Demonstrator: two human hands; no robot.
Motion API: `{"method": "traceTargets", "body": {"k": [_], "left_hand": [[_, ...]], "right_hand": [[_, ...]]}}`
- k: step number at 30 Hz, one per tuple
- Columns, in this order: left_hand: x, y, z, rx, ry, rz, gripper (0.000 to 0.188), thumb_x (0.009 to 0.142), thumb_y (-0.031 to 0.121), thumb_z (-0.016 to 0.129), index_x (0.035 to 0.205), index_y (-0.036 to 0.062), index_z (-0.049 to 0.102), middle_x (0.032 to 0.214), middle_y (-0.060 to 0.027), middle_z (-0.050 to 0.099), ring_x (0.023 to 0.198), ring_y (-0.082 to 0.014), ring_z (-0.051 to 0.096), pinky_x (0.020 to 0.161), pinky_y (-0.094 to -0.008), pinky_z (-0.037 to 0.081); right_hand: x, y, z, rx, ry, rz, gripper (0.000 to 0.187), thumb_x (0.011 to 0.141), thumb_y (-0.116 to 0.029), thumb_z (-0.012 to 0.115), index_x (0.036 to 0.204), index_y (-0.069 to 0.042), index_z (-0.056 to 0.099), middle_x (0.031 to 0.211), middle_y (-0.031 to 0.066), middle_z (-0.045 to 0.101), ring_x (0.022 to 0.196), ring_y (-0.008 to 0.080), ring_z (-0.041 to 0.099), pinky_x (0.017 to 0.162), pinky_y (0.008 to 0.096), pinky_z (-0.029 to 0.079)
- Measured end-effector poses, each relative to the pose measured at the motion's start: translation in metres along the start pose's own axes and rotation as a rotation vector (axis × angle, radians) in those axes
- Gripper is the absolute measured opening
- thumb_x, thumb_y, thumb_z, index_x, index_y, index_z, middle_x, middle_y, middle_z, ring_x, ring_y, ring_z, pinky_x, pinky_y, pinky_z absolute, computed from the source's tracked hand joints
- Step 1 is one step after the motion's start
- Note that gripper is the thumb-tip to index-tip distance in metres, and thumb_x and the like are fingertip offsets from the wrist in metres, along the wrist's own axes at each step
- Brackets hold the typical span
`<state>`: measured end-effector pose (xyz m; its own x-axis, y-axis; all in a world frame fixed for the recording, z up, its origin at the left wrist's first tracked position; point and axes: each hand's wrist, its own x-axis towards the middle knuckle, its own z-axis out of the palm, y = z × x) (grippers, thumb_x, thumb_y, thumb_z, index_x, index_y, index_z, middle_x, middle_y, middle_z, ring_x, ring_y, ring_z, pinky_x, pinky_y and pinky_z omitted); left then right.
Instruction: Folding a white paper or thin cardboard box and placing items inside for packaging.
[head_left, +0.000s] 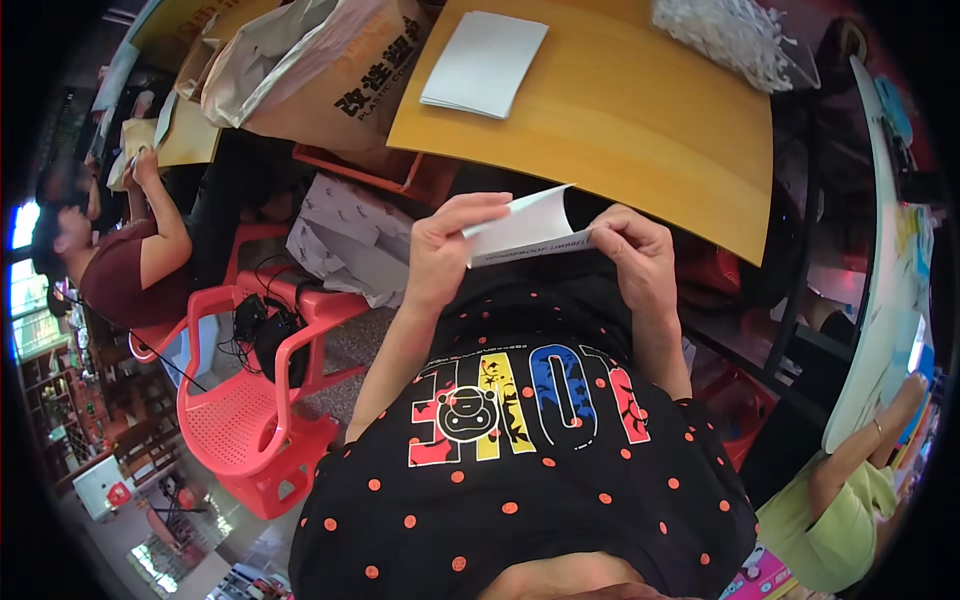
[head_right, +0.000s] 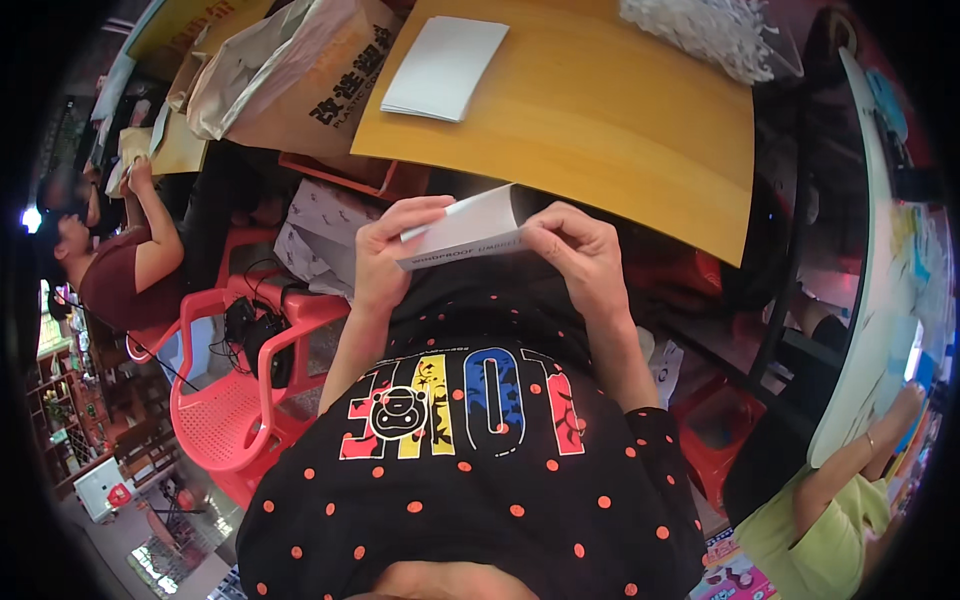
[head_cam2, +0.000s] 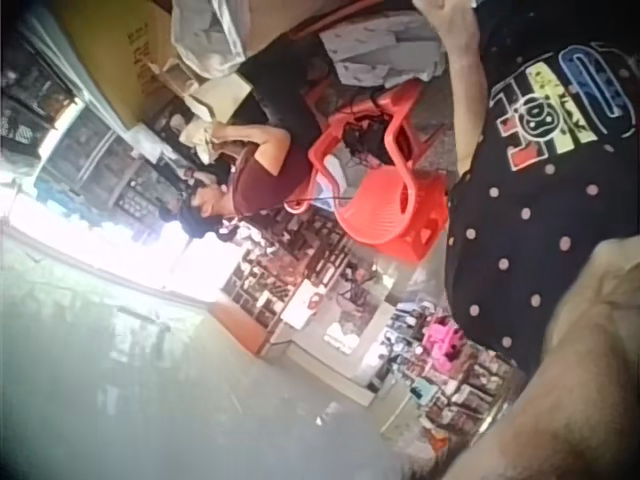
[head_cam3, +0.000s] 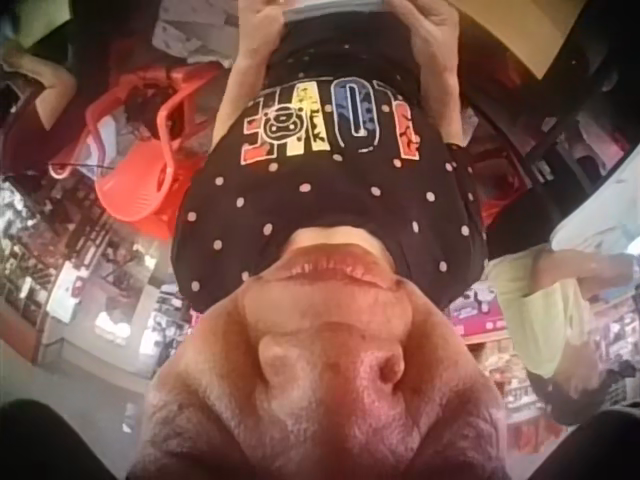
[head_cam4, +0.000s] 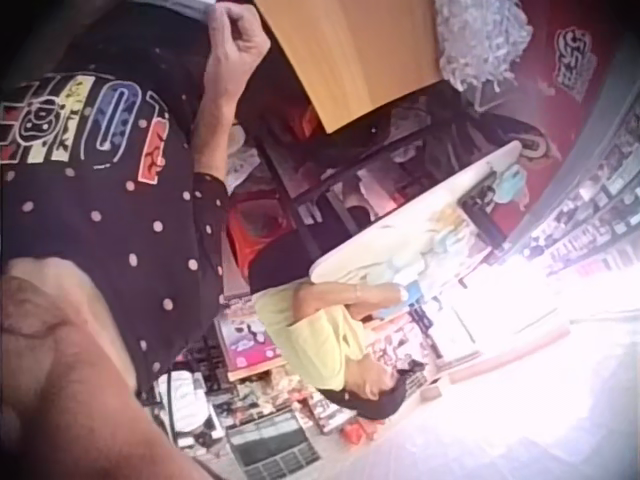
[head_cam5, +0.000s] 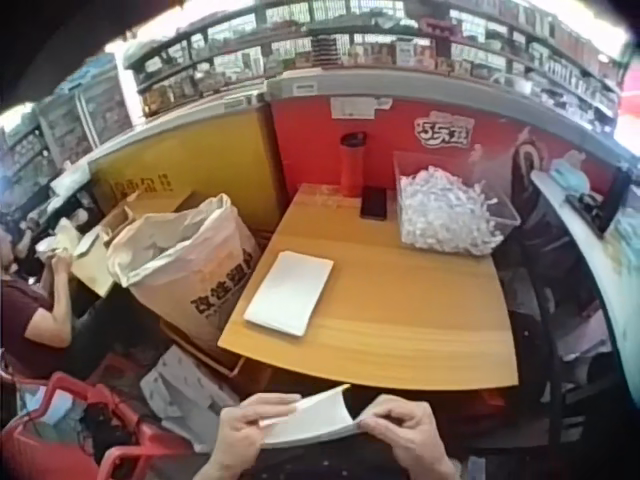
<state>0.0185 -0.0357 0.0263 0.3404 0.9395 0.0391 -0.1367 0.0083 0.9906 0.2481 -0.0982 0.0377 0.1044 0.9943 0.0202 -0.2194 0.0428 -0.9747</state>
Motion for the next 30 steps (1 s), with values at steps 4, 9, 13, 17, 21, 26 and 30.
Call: {"method": "traceTargets", "body": {"k": [4, 9, 13, 17, 21, 26, 30], "left_hand": [[0.005, 0.018, 0.03, 0.601, -0.143, 0.449, 0.032, 0.066, -0.016, 0.051, 0.085, -0.0006, 0.071, 0.109, -0.0161, 0.065, 0.11, -0.0304, 0.06, 0.094, -0.0361, 0.046], [0.018, 0.028, 0.066, 0.832, -0.36, 0.682, 0.018, 0.062, -0.009, 0.06, 0.078, -0.0053, 0.067, 0.111, -0.0166, 0.064, 0.113, -0.036, 0.058, 0.093, -0.0404, 0.048], [0.029, 0.027, 0.09, 0.809, -0.43, 0.642, 0.017, 0.061, -0.014, 0.057, 0.074, -0.007, 0.065, 0.113, -0.0202, 0.063, 0.117, -0.0381, 0.055, 0.096, -0.0412, 0.046], [0.033, 0.036, 0.111, 0.808, -0.21, 0.48, 0.033, 0.069, -0.019, 0.05, 0.096, -0.0062, 0.065, 0.131, -0.0187, 0.051, 0.126, -0.0313, 0.047, 0.101, -0.0378, 0.042], [0.034, 0.038, 0.109, 0.196, 0.093, -0.167, 0.022, 0.088, 0.0, 0.052, 0.107, -0.0064, 0.06, 0.105, -0.015, 0.063, 0.088, -0.0187, 0.064, 0.064, -0.0246, 0.053], [0.056, 0.045, 0.124, -0.305, -0.242, -0.735, 0.026, 0.091, 0.01, 0.058, 0.109, -0.0101, 0.059, 0.099, -0.0146, 0.065, 0.065, -0.0175, 0.069, 0.035, -0.0158, 0.041], [0.065, 0.021, 0.11, -0.385, -0.265, -0.715, 0.029, 0.092, 0.006, 0.057, 0.116, -0.0096, 0.057, 0.103, -0.0172, 0.065, 0.068, -0.0184, 0.07, 0.037, -0.0165, 0.045]], "right_hand": [[0.008, 0.015, -0.02, 0.2, 0.137, 0.03, 0.007, 0.085, -0.006, 0.066, 0.086, 0.001, 0.069, 0.094, 0.0049, 0.064, 0.086, 0.0086, 0.055, 0.079, 0.0232, 0.042], [0.018, 0.024, -0.055, 0.33, 0.085, 0.174, 0.011, 0.087, -0.01, 0.066, 0.089, 0.001, 0.069, 0.093, 0.0045, 0.067, 0.085, 0.0083, 0.058, 0.081, 0.0233, 0.045], [0.025, 0.026, -0.076, 0.367, 0.131, 0.098, 0.011, 0.086, -0.007, 0.066, 0.09, 0.003, 0.069, 0.084, 0.004, 0.068, 0.075, 0.0079, 0.06, 0.072, 0.0213, 0.048], [0.025, 0.01, -0.094, 0.282, 0.245, -0.059, 0.01, 0.085, -0.004, 0.066, 0.09, 0.004, 0.069, 0.084, 0.0048, 0.068, 0.076, 0.0091, 0.061, 0.072, 0.0225, 0.049], [0.021, -0.013, -0.119, 0.023, 0.351, -0.265, 0.007, 0.082, 0.001, 0.068, 0.088, 0.004, 0.069, 0.087, 0.0071, 0.067, 0.079, 0.0101, 0.06, 0.072, 0.022, 0.048], [0.014, -0.031, -0.121, -0.177, 0.335, -0.241, 0.006, 0.08, 0.003, 0.069, 0.086, 0.004, 0.07, 0.086, 0.0079, 0.067, 0.077, 0.0098, 0.059, 0.069, 0.0214, 0.047], [0.02, -0.021, -0.107, -0.04, 0.379, -0.164, 0.005, 0.08, 0.004, 0.07, 0.085, 0.003, 0.069, 0.088, 0.0077, 0.068, 0.077, 0.0091, 0.06, 0.07, 0.0212, 0.049]]}}
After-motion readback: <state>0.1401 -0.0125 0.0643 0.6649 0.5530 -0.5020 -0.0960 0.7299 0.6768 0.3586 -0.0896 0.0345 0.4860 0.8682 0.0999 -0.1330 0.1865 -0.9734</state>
